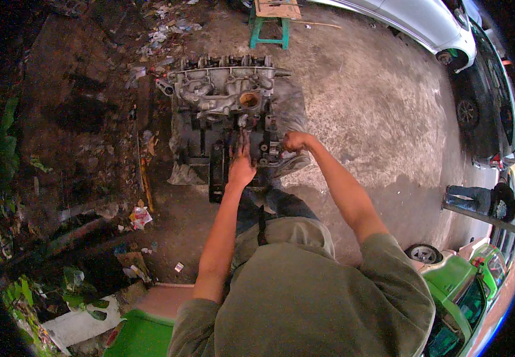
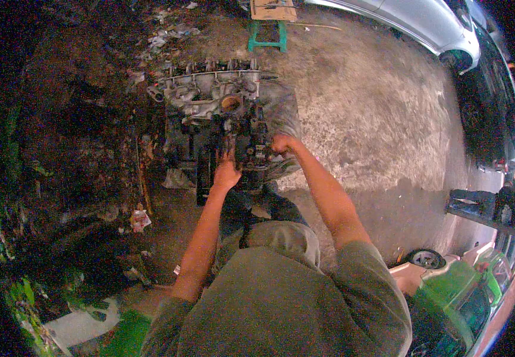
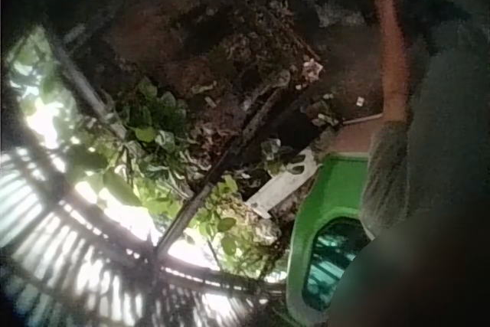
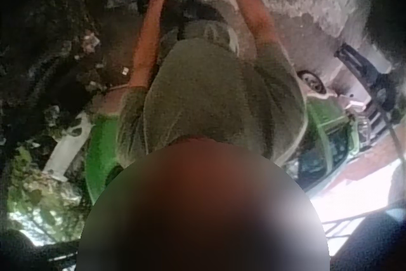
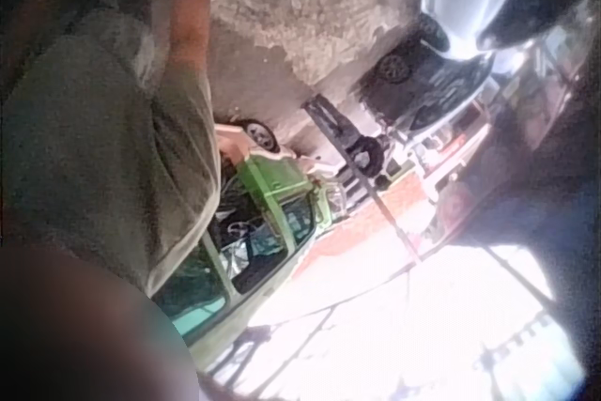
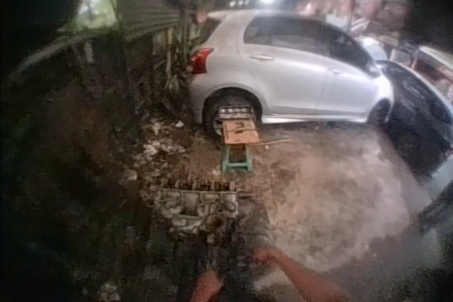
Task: The person uses a wrench to tighten bolts on a car engine block resting on a tarp. They repeatedly adjust the wrench and reposition their hands to access different bolts on the engine.
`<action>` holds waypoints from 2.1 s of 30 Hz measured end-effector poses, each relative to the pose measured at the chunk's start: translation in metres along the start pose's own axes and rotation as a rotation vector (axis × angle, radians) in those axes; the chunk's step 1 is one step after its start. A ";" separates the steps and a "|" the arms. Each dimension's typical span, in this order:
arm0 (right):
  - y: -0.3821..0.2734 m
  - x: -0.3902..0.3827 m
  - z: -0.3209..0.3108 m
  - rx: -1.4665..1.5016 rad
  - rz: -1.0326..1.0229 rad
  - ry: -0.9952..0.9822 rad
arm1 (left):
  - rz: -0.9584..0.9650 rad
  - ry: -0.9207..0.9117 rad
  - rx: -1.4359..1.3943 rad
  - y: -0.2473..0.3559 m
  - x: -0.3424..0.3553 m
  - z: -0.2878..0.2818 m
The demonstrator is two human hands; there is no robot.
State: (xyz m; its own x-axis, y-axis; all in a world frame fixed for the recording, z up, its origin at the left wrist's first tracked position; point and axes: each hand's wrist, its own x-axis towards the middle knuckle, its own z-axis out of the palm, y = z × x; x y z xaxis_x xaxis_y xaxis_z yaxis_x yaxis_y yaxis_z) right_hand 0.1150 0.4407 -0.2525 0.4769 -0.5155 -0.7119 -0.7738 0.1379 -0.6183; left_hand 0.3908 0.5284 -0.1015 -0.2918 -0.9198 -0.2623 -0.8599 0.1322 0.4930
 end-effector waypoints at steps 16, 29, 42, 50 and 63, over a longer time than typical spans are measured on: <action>-0.078 -0.069 -0.004 -0.217 -0.204 0.219 | -0.040 -0.045 -0.025 0.001 0.000 -0.001; -0.101 -0.105 0.048 -0.332 -0.084 0.522 | 0.071 0.076 0.006 -0.005 0.001 0.005; -0.110 -0.120 0.144 -0.057 0.175 0.727 | 0.016 0.000 0.004 -0.006 0.001 0.006; -0.079 -0.125 0.125 0.123 0.046 1.067 | 0.064 0.108 0.009 -0.005 0.001 0.006; -0.056 -0.080 0.022 -0.150 -0.205 0.520 | 0.048 0.077 0.016 -0.007 -0.002 0.007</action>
State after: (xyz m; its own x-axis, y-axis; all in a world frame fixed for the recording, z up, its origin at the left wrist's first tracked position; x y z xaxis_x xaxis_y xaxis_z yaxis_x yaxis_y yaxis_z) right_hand 0.1289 0.4925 -0.1681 0.3854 -0.8721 -0.3015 -0.7556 -0.1107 -0.6456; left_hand 0.3948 0.5313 -0.1102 -0.3009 -0.9377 -0.1738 -0.8524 0.1827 0.4900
